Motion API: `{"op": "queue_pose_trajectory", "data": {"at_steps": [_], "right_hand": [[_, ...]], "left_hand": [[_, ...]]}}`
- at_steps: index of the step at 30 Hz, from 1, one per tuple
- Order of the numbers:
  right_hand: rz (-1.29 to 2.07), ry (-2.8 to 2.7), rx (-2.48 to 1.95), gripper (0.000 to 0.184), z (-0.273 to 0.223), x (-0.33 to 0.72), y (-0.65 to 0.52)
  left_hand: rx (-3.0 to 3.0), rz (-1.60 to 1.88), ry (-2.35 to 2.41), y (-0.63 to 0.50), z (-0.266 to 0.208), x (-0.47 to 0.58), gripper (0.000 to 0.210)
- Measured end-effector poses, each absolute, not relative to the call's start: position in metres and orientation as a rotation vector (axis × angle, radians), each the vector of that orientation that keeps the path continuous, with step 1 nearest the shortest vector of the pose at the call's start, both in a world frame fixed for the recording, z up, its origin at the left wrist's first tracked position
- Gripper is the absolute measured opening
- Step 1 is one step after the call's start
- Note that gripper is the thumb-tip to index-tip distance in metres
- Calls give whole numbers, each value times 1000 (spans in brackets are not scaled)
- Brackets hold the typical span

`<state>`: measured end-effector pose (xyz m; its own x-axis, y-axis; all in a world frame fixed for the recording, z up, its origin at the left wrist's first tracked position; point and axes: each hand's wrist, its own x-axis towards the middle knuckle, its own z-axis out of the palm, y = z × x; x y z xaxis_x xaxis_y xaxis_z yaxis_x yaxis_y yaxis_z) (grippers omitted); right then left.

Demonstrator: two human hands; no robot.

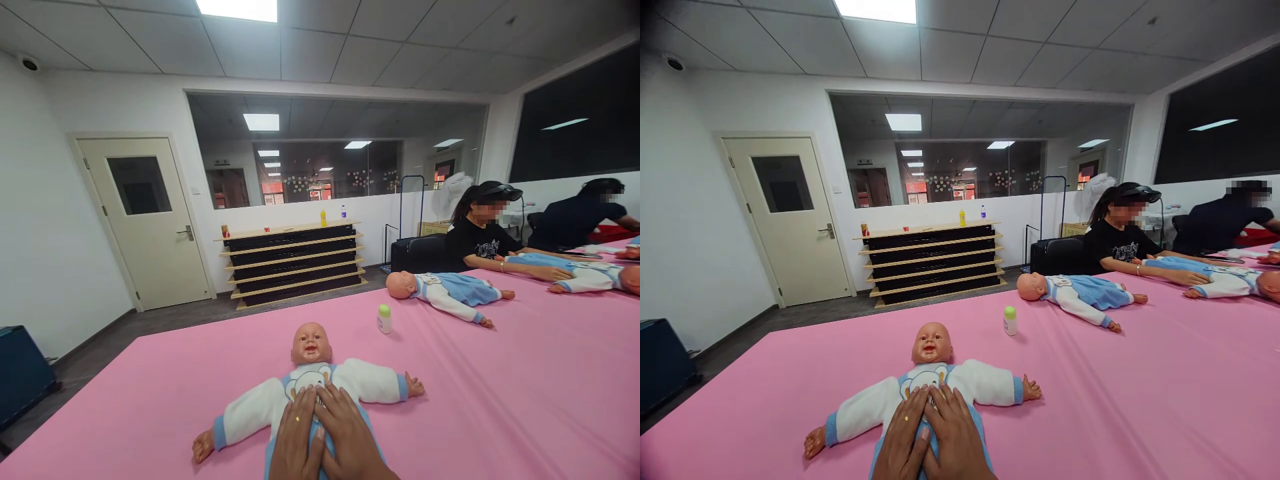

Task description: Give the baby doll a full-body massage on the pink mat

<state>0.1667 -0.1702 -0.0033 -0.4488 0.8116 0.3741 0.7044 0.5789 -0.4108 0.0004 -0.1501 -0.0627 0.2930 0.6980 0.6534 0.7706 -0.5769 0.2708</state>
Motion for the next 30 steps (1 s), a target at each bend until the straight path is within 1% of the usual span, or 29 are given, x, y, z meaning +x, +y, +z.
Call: {"op": "queue_pose_trajectory", "data": {"at_steps": [5, 10, 14, 17, 19, 21, 23, 26, 28, 30], "right_hand": [[294, -2113, -1409, 60, -10, 163, -173], [349, -1978, -1523, 64, -9, 162, -178], [392, -1942, -1584, 68, -3, 160, -181], [445, -1922, -1617, 72, 1, 160, -184], [498, -1918, -1591, 72, 1, 166, -189], [532, -1873, -1549, 67, -1, 182, -196], [487, -1798, -1535, 60, -5, 207, -202], [298, -1730, -1640, 52, -11, 253, -201], [184, -1723, -1751, 54, -13, 279, -193], [146, -1756, -1847, 59, -12, 297, -179]], "left_hand": [[-2429, -1179, -1663, -148, -65, 3, 50], [-2533, -1132, -1864, -151, -47, -3, 53], [-2447, -1125, -2019, -153, -39, 1, 57], [-2352, -1094, -2244, -159, -34, 3, 57], [-2326, -1137, -2317, -168, -28, -4, 58], [-2301, -1198, -2275, -182, -19, -19, 59], [-2225, -1206, -2209, -200, -7, -41, 58], [-2170, -1083, -2175, -239, 12, -66, 51], [-2192, -959, -2191, -272, 19, -64, 50], [-2189, -824, -2222, -305, 19, -47, 52]]}}
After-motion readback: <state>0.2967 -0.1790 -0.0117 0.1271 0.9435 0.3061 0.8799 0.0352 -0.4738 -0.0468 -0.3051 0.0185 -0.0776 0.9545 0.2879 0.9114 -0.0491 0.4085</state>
